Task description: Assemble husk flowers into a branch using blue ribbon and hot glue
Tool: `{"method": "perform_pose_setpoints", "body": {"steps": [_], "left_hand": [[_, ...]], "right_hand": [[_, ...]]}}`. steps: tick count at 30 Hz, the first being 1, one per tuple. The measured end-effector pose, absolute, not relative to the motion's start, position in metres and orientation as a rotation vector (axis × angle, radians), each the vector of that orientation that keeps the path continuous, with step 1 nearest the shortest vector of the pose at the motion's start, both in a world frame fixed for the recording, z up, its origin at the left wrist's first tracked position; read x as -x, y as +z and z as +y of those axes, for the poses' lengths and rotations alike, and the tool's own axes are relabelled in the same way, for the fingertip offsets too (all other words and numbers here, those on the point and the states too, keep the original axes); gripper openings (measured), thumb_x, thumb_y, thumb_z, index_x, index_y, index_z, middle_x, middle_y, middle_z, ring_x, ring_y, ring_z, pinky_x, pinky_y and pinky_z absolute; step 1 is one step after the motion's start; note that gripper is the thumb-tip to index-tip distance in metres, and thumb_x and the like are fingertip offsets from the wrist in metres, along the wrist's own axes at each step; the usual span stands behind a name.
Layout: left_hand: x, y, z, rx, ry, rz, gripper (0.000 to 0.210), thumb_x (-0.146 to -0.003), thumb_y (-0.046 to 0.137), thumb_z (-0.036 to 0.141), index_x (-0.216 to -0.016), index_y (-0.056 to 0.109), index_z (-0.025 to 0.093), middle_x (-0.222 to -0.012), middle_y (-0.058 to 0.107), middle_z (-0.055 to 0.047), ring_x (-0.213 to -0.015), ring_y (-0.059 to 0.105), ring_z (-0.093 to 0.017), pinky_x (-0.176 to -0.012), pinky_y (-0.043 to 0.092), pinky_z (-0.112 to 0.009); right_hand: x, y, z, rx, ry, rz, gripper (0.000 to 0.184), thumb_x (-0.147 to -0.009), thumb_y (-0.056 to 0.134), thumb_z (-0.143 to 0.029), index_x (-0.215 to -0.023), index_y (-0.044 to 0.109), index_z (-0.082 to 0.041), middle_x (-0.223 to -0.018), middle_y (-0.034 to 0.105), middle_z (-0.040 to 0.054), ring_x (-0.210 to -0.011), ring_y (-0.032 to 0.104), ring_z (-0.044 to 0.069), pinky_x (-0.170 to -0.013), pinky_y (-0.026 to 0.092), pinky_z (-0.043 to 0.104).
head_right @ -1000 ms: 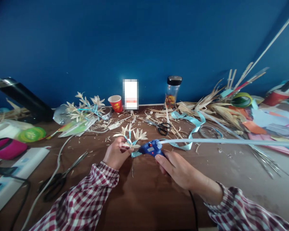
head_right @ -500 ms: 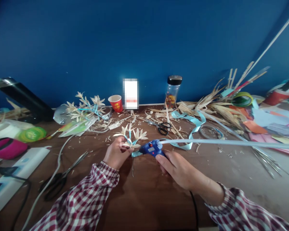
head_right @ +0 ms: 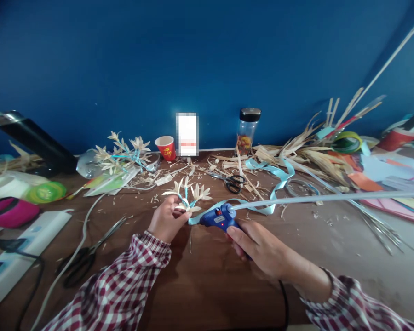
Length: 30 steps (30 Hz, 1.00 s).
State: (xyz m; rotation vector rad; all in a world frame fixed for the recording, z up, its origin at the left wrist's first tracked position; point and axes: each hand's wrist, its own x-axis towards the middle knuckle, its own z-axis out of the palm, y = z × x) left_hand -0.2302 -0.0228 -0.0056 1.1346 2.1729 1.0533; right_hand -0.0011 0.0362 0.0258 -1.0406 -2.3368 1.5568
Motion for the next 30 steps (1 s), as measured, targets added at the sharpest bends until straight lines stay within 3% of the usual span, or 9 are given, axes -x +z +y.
{"method": "perform_pose_setpoints", "body": {"steps": [30], "left_hand": [[0.234,-0.016,-0.021,-1.169,1.062,2.140,0.035,-0.064,0.065,0.027,-0.094,0.050,0.020,-0.073,0.068,-0.001,-0.061,0.064,-0.014,-0.061,0.048,-0.023]], "right_hand": [[0.015,0.023,0.032,1.024,1.499,-2.379,0.040,-0.092,0.031,-0.046,-0.066,0.047,-0.020,-0.057,0.054,-0.0014,-0.054,0.051,0.012,-0.055,0.040,0.026]]}}
